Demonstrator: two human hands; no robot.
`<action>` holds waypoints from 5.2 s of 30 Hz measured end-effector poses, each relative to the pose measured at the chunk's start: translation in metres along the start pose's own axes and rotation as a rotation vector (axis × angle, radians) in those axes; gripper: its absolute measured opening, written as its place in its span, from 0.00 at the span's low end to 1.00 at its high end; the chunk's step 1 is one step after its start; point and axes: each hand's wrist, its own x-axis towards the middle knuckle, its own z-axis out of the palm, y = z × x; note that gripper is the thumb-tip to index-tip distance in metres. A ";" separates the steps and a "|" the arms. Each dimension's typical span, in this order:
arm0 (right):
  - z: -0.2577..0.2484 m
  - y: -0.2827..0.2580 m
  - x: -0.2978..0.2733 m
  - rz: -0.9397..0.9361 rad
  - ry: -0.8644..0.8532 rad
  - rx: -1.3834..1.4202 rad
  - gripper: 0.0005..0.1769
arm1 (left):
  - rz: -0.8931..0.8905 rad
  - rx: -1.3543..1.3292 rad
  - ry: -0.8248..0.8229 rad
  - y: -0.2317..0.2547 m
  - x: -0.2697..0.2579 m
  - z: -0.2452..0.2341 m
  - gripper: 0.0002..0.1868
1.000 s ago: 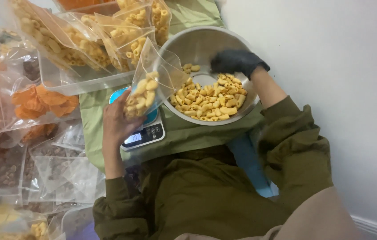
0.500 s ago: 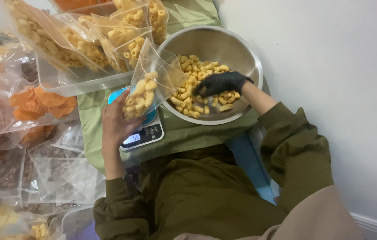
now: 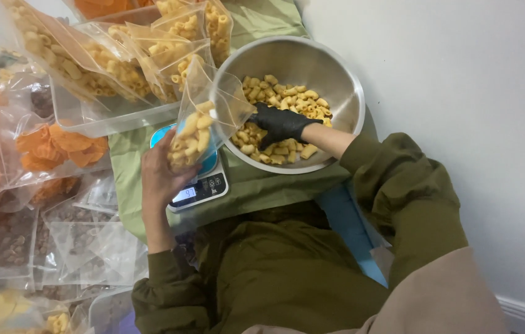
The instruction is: Weighing and packaging snacks from a bowl into plastic bags using a digital scale.
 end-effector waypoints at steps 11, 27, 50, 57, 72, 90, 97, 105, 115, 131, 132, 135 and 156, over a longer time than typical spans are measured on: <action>-0.019 0.050 -0.009 -0.126 0.225 0.148 0.21 | 0.013 -0.001 -0.058 -0.004 0.004 0.004 0.56; -0.117 -0.050 -0.066 -0.601 0.505 0.575 0.12 | 0.003 0.004 -0.227 0.021 0.015 -0.014 0.50; -0.094 -0.068 -0.094 -0.650 0.430 0.953 0.25 | 0.034 -0.014 -0.061 0.006 0.012 0.005 0.56; -0.094 -0.068 -0.092 -0.627 0.500 0.920 0.23 | 0.038 -0.049 -0.054 -0.001 0.011 0.011 0.57; -0.092 -0.099 -0.074 -0.708 0.748 0.826 0.27 | 0.037 -0.315 0.108 -0.020 0.004 0.033 0.59; -0.039 -0.085 -0.037 -0.586 0.494 0.940 0.21 | -0.250 -0.367 0.360 -0.004 -0.010 0.032 0.84; -0.042 -0.056 -0.070 -0.509 0.590 0.231 0.19 | -0.174 -0.355 0.317 -0.041 -0.043 0.007 0.81; 0.004 0.018 -0.071 -0.137 0.717 -0.074 0.14 | -0.388 -0.952 0.407 -0.071 -0.087 0.009 0.51; 0.006 0.018 -0.067 -0.197 0.692 -0.012 0.10 | -0.444 -0.709 0.355 -0.076 -0.090 0.017 0.33; -0.021 0.017 -0.039 0.006 0.097 -0.108 0.36 | -0.480 -0.535 0.343 -0.068 -0.088 0.010 0.15; -0.018 0.021 -0.029 0.007 0.027 -0.082 0.48 | -0.487 -0.528 0.346 -0.067 -0.087 0.009 0.15; -0.029 -0.016 -0.031 -0.380 0.024 0.192 0.63 | -0.496 -0.516 0.342 -0.070 -0.088 0.012 0.15; -0.025 -0.013 -0.052 -0.125 0.337 0.233 0.21 | -0.524 -0.538 0.334 -0.062 -0.086 0.011 0.13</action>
